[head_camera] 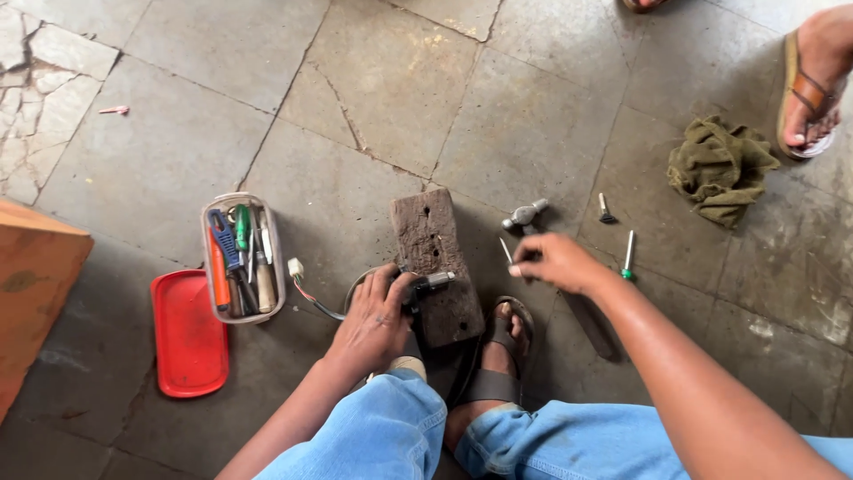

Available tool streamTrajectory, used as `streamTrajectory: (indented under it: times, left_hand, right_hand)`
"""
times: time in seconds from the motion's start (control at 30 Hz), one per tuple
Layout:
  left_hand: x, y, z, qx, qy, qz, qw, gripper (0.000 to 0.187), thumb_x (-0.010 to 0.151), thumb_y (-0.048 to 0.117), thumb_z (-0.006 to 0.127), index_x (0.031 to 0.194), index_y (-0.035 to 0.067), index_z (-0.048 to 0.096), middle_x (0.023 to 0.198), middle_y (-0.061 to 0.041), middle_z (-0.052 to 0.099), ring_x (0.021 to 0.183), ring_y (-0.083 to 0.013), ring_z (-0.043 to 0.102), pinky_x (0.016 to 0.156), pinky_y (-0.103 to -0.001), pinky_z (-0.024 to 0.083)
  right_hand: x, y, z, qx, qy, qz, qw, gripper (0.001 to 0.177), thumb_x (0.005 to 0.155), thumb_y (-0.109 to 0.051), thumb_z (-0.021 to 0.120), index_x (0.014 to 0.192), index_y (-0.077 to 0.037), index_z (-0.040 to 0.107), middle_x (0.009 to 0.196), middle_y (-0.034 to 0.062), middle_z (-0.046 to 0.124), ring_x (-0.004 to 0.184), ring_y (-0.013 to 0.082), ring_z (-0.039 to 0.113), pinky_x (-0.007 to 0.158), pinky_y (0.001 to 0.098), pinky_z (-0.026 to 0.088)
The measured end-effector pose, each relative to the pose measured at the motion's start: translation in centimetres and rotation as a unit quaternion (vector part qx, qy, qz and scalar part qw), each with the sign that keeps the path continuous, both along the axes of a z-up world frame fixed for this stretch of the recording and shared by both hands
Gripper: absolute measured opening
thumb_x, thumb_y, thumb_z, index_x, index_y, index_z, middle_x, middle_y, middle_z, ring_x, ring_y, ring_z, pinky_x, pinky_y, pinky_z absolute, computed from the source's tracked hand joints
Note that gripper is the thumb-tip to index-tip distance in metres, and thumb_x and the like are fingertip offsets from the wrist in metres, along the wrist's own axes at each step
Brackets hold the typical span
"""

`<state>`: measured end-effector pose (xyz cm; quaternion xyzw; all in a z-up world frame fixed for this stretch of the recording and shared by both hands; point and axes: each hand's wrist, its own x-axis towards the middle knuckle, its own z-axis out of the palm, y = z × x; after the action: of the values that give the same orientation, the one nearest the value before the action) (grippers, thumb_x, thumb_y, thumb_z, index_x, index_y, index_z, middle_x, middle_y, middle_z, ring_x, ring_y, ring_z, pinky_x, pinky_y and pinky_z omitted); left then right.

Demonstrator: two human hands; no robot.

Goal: Repairing or disassembling a motorcycle ignition lock component using a hammer and punch.

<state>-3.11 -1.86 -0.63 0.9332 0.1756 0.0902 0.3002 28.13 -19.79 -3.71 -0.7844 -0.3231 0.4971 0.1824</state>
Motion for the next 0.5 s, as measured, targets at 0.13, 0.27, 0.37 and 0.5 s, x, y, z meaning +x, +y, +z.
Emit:
streamTrajectory:
  times: [0.13,0.27,0.37,0.5]
  left_hand:
    - [0.3,-0.3,0.2,-0.103,-0.020,-0.004,0.994,0.066,0.078,0.017,0.077,0.135,0.005,0.048,0.135,-0.033,0.043,0.123,-0.0512,0.041,0.101,-0.054,0.035]
    - [1.3,-0.8,-0.9,-0.180,-0.085,0.094,0.975,0.030,0.099,0.013,0.066,0.128,0.009,0.058,0.136,-0.025,0.049,0.125,-0.0422,0.055,0.103,-0.046,0.046]
    - [2.1,-0.7,0.3,-0.204,-0.104,0.123,0.966,0.042,0.095,0.005,0.061,0.137,0.008,0.056,0.125,-0.021,0.055,0.115,-0.0389,0.060,0.096,-0.043,0.051]
    - [2.7,-1.0,-0.6,-0.198,-0.122,0.147,0.962,0.024,0.090,0.002,0.067,0.114,0.005,0.068,0.107,-0.013,0.067,0.099,-0.0338,0.068,0.081,-0.041,0.055]
  right_hand:
    - [-3.1,4.5,4.7,0.133,0.122,-0.044,0.983,0.027,0.088,-0.024,0.078,0.101,0.000,0.072,0.087,0.0081,0.075,0.076,0.0129,0.073,0.068,0.0296,0.057]
    - [-8.8,7.5,5.9,0.164,0.204,-0.039,0.964,0.027,0.092,-0.026,0.072,0.103,-0.001,0.070,0.086,0.0043,0.074,0.072,0.0114,0.073,0.067,0.0272,0.059]
    - [-12.3,9.0,5.9,0.150,0.164,-0.042,0.974,0.027,0.094,-0.026,0.071,0.101,-0.001,0.070,0.081,0.0065,0.071,0.064,0.0114,0.067,0.060,0.0286,0.055]
    - [-13.5,9.7,7.4,0.104,0.078,-0.057,0.990,0.028,0.094,-0.029,0.070,0.099,-0.001,0.071,0.076,0.0096,0.070,0.059,0.0129,0.063,0.055,0.0324,0.051]
